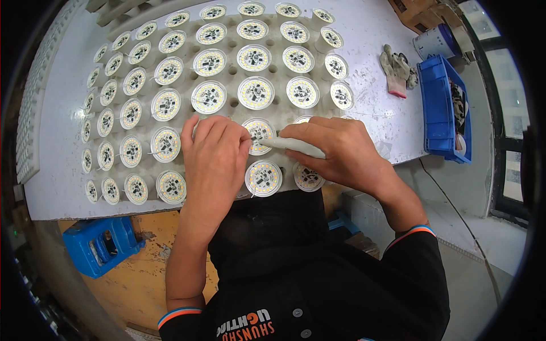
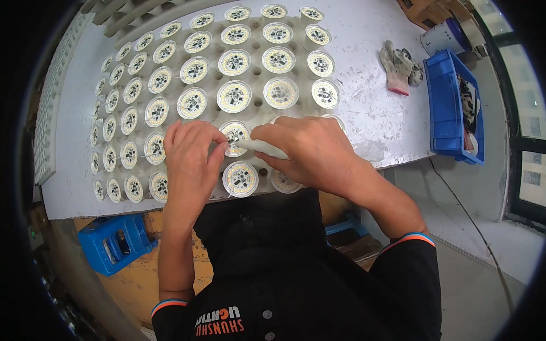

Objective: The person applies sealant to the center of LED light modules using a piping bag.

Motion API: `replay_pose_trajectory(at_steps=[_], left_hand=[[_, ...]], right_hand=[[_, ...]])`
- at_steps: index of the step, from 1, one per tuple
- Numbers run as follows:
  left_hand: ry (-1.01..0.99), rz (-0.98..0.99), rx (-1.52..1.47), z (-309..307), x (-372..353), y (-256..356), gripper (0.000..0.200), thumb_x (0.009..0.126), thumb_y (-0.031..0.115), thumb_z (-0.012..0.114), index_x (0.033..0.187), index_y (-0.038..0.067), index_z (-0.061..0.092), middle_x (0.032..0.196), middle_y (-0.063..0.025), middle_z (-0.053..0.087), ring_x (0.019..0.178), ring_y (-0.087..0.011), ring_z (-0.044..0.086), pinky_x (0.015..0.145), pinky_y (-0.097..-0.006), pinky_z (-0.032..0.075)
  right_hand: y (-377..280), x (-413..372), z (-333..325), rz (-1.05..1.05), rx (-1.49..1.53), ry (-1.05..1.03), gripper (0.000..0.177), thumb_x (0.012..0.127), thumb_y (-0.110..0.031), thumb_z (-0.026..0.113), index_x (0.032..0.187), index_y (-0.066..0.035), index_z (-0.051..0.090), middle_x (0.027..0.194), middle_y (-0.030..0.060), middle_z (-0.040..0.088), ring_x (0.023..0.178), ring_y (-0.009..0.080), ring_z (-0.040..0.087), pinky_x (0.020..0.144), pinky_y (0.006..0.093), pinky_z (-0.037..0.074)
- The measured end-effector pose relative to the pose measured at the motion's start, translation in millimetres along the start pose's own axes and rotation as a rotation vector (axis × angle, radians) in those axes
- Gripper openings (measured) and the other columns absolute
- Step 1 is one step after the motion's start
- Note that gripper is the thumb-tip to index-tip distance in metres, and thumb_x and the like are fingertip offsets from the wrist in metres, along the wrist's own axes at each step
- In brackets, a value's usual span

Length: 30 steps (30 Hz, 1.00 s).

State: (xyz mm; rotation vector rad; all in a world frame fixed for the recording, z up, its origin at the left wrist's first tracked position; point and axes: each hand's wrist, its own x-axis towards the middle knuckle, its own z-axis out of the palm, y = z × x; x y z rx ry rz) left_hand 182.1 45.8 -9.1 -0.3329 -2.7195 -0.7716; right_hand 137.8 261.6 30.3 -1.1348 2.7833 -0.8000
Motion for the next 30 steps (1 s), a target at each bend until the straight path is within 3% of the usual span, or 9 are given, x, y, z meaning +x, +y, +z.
replay_pose_trajectory(at_steps=[30], left_hand=[[-0.008, -0.007, -0.018, 2.6, 6.2, -3.2, 0.011, 0.079, 0.009, 0.071, 0.086, 0.007, 0.063, 0.088, -0.007, 0.064, 0.1, -0.0266, 0.059, 0.102, -0.0431, 0.034]], right_hand=[[0.1, 2.5, 1.3, 0.04, -0.04, -0.039, 0.026, 0.08, -0.022, 0.077, 0.104, -0.012, 0.072, 0.089, 0.0076, 0.071, 0.076, 0.0299, 0.068, 0.065, 0.0384, 0.054]])
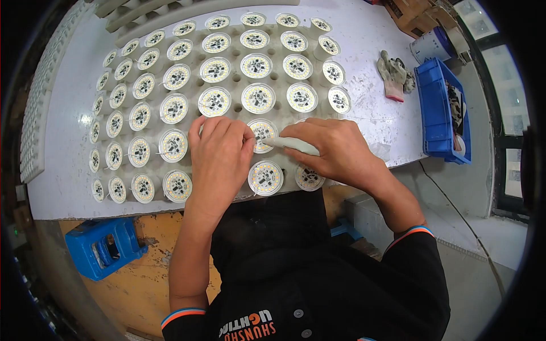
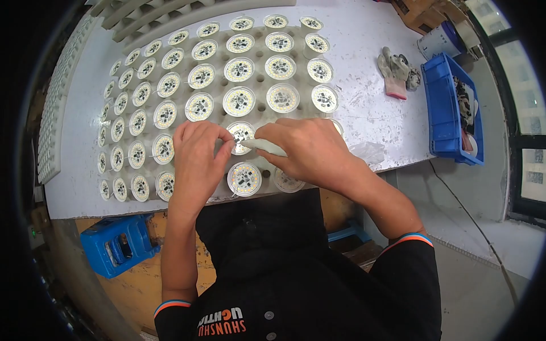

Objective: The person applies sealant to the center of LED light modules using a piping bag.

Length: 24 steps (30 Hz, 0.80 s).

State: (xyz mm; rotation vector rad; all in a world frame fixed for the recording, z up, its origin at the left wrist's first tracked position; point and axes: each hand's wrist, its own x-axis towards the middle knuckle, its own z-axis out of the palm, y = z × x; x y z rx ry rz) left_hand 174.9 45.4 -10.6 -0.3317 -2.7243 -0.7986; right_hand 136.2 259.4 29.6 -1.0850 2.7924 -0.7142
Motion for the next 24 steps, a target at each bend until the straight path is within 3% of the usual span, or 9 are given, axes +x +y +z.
replay_pose_trajectory(at_steps=[24], left_hand=[[0.022, 0.016, 0.001, -0.1, -0.8, 1.5, 0.012, 0.078, 0.008, 0.072, 0.085, 0.007, 0.062, 0.088, -0.0069, 0.063, 0.098, -0.0266, 0.058, 0.101, -0.0433, 0.035]], right_hand=[[0.0, 3.2, 1.8, -0.051, -0.021, -0.01, 0.023, 0.081, -0.021, 0.076, 0.101, -0.012, 0.071, 0.085, 0.0077, 0.07, 0.073, 0.0302, 0.067, 0.064, 0.039, 0.053]])
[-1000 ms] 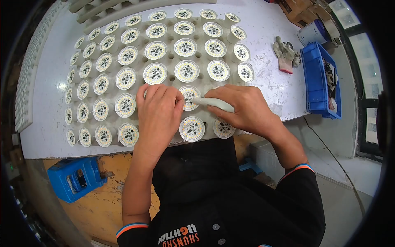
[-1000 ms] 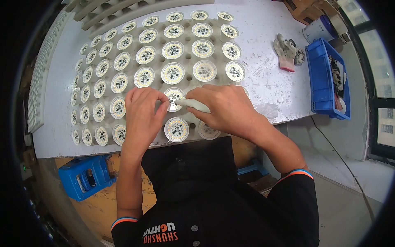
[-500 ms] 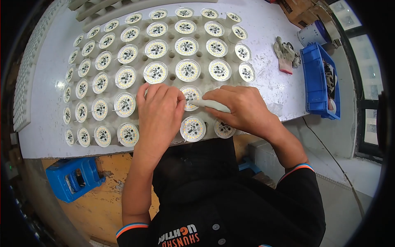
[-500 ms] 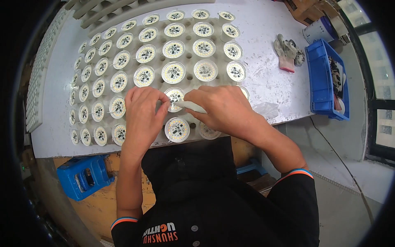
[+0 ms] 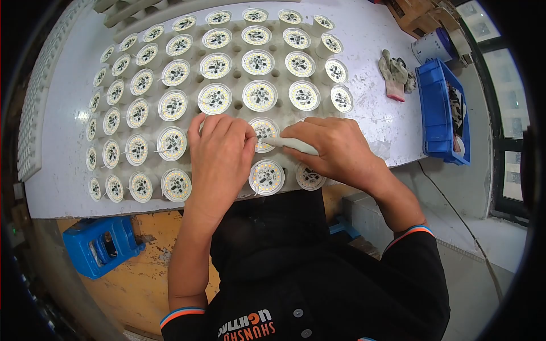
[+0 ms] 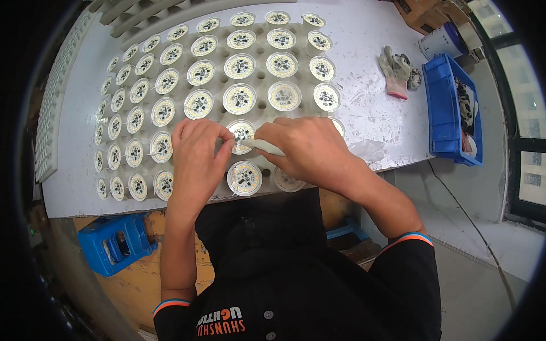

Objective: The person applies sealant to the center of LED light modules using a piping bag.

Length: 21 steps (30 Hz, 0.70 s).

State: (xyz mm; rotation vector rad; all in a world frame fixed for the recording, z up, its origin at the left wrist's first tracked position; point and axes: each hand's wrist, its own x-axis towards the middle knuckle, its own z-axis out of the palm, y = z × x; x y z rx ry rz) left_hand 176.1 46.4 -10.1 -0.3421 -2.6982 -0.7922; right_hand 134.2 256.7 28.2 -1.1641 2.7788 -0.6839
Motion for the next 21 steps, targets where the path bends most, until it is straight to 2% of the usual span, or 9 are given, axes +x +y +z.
replay_pose_trajectory(at_steps=[21], left_hand=[[-0.011, -0.002, -0.009, -1.0, -1.0, 0.5, 0.012, 0.079, 0.008, 0.071, 0.086, 0.007, 0.062, 0.09, -0.0076, 0.063, 0.099, -0.0272, 0.058, 0.103, -0.0445, 0.034]], right_hand=[[0.5, 1.0, -0.4, 0.008, -0.011, -0.017, 0.021, 0.081, -0.02, 0.076, 0.099, -0.011, 0.071, 0.085, 0.008, 0.07, 0.074, 0.0305, 0.067, 0.064, 0.0389, 0.053]])
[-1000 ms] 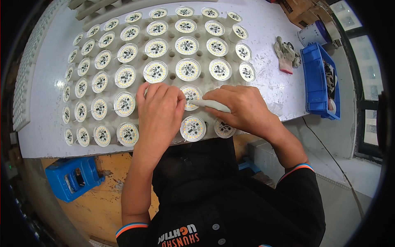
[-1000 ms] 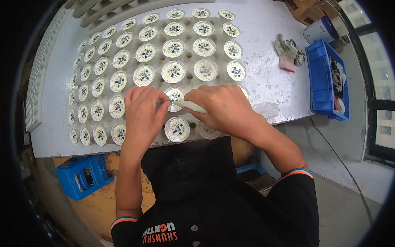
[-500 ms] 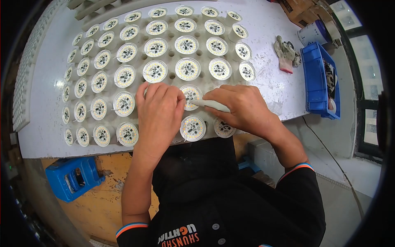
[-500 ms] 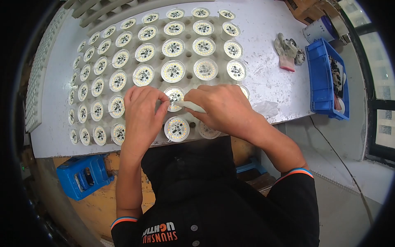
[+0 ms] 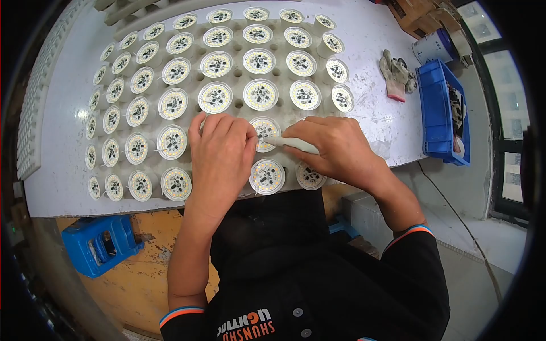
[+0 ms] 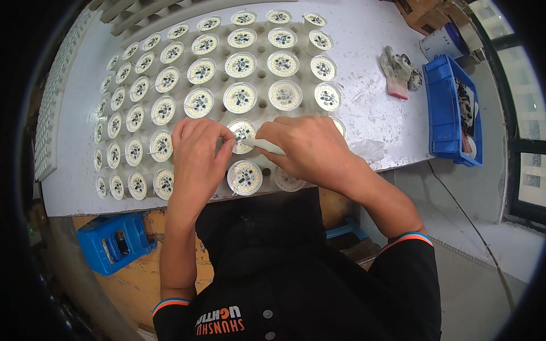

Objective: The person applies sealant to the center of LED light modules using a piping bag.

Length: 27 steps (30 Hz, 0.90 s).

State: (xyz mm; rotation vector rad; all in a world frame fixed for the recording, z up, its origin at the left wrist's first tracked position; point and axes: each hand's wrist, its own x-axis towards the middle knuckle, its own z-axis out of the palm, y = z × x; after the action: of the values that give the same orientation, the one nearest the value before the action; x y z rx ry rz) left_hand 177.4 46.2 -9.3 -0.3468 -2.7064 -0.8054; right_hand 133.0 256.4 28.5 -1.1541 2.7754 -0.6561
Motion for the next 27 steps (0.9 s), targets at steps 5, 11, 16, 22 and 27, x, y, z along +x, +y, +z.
replay_pose_trajectory(at_steps=[5, 11, 16, 22, 27], left_hand=[[0.005, 0.005, 0.003, 0.7, -0.1, 0.0, 0.012, 0.078, 0.008, 0.071, 0.086, 0.007, 0.062, 0.089, -0.0076, 0.063, 0.099, -0.0273, 0.058, 0.103, -0.0449, 0.034], [0.001, 0.004, 0.005, 0.9, -0.4, -0.8, 0.012, 0.078, 0.008, 0.071, 0.086, 0.007, 0.062, 0.089, -0.0073, 0.063, 0.099, -0.0274, 0.058, 0.104, -0.0454, 0.034], [0.003, 0.004, 0.008, 1.5, -0.9, -1.5, 0.012, 0.078, 0.008, 0.071, 0.086, 0.007, 0.062, 0.089, -0.0071, 0.063, 0.1, -0.0272, 0.058, 0.104, -0.0454, 0.034], [0.004, -0.003, 0.007, 1.5, -0.4, -1.2, 0.013, 0.078, 0.008, 0.071, 0.086, 0.007, 0.062, 0.089, -0.0069, 0.063, 0.1, -0.027, 0.058, 0.104, -0.0452, 0.034], [0.0, -0.006, 0.009, 1.3, -0.7, -0.1, 0.013, 0.078, 0.008, 0.071, 0.087, 0.007, 0.062, 0.09, -0.0073, 0.063, 0.101, -0.0271, 0.058, 0.105, -0.0456, 0.033]], right_hand=[[0.7, 0.0, 2.9, -0.037, 0.037, 0.069, 0.016, 0.083, -0.024, 0.071, 0.093, -0.011, 0.067, 0.08, 0.0079, 0.067, 0.072, 0.0315, 0.067, 0.061, 0.0434, 0.051], [1.5, -0.2, 3.6, -0.037, 0.031, 0.053, 0.016, 0.083, -0.024, 0.071, 0.093, -0.011, 0.068, 0.079, 0.0073, 0.066, 0.073, 0.031, 0.067, 0.061, 0.043, 0.052], [1.6, -0.3, 3.7, -0.04, 0.035, 0.062, 0.016, 0.083, -0.024, 0.071, 0.093, -0.011, 0.068, 0.079, 0.0073, 0.066, 0.072, 0.0309, 0.067, 0.061, 0.0431, 0.052], [1.2, 1.0, 1.5, -0.025, 0.017, 0.03, 0.018, 0.081, -0.021, 0.075, 0.095, -0.01, 0.07, 0.082, 0.0078, 0.068, 0.073, 0.0304, 0.067, 0.063, 0.0402, 0.052], [-0.4, 1.4, -1.4, -0.013, 0.021, 0.007, 0.018, 0.081, -0.021, 0.075, 0.095, -0.01, 0.07, 0.082, 0.0081, 0.069, 0.074, 0.031, 0.067, 0.063, 0.0406, 0.052]])
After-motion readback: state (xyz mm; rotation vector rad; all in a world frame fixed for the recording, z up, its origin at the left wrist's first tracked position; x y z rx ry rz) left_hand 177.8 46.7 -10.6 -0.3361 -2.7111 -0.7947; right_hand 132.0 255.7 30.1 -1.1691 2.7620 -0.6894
